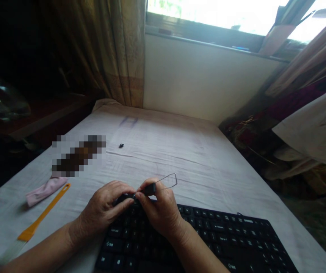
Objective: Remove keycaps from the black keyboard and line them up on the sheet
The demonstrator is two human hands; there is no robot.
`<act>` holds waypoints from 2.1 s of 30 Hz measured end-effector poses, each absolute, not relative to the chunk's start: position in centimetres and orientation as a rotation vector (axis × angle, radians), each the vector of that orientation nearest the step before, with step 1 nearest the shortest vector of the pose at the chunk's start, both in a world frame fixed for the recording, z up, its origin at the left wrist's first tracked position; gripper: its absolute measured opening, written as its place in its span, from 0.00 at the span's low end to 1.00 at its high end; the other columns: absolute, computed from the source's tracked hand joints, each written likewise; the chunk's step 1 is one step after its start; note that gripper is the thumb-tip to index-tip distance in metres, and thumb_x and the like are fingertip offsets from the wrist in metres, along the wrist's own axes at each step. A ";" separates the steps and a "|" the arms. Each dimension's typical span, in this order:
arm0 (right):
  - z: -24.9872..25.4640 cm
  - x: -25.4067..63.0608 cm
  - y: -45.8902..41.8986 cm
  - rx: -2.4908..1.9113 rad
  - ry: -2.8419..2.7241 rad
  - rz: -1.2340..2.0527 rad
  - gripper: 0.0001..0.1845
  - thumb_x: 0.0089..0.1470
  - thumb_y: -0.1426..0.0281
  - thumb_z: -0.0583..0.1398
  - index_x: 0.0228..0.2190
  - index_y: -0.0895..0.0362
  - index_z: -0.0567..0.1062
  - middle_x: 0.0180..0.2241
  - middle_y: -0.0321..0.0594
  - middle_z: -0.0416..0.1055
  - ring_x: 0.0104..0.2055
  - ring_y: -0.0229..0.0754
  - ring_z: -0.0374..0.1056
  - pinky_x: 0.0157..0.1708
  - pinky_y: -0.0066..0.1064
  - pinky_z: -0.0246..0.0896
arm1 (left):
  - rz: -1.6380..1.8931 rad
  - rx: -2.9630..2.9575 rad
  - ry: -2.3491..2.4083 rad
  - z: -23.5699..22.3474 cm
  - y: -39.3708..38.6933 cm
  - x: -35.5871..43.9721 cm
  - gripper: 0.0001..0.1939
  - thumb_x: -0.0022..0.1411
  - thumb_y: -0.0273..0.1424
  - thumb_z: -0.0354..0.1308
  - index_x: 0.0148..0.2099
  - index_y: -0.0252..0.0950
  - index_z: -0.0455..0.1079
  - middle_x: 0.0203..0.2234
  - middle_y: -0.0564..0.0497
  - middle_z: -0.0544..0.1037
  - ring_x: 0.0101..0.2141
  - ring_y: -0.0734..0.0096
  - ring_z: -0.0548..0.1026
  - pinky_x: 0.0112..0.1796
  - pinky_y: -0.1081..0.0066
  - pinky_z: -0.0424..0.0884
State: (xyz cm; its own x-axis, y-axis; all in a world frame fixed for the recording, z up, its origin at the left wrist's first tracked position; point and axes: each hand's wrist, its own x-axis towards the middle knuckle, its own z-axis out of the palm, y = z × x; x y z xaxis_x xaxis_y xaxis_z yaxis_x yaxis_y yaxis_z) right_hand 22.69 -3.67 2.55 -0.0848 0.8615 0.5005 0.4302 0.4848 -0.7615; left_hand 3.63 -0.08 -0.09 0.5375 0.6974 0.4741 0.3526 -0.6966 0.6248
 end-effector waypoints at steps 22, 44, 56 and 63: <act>2.5 22.2 -2.0 -1.335 -2.009 0.438 0.05 0.50 0.75 0.61 0.29 0.54 0.77 0.25 0.37 0.75 0.27 0.39 0.70 0.28 0.27 0.61 | 1.082 2.030 0.976 -0.8 0.7 2.8 0.06 0.60 0.29 0.59 0.39 0.42 0.76 0.32 0.52 0.81 0.36 0.67 0.79 0.39 0.69 0.75; 1.4 19.7 13.9 -1.814 -1.772 0.600 0.08 0.51 0.67 0.63 0.33 0.55 0.81 0.27 0.37 0.78 0.30 0.39 0.71 0.29 0.25 0.58 | 1.118 1.622 1.226 -0.9 2.5 2.8 0.15 0.59 0.43 0.56 0.36 0.38 0.76 0.28 0.50 0.81 0.31 0.64 0.79 0.35 0.68 0.75; 0.4 18.3 15.1 -1.896 -1.865 0.522 0.10 0.52 0.66 0.62 0.36 0.53 0.81 0.34 0.41 0.80 0.37 0.43 0.73 0.32 0.27 0.57 | 1.080 1.660 1.242 -1.2 2.4 2.8 0.14 0.60 0.42 0.55 0.36 0.38 0.75 0.27 0.50 0.80 0.30 0.65 0.78 0.34 0.70 0.74; 0.3 18.0 15.0 -1.907 -1.901 0.495 0.10 0.52 0.66 0.62 0.37 0.52 0.81 0.35 0.40 0.80 0.38 0.43 0.72 0.33 0.27 0.57 | 1.076 1.690 1.255 -1.2 2.6 2.7 0.13 0.61 0.40 0.54 0.36 0.39 0.76 0.27 0.50 0.81 0.31 0.64 0.79 0.34 0.70 0.74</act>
State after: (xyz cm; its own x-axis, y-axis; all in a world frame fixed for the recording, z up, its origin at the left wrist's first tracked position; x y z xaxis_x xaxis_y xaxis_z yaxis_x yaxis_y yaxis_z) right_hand 17.95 15.02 0.33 0.0121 0.9994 0.0311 0.8573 0.0057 -0.5147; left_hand 2.74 2.56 -1.16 0.1625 0.9691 0.1853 0.3305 -0.2304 0.9152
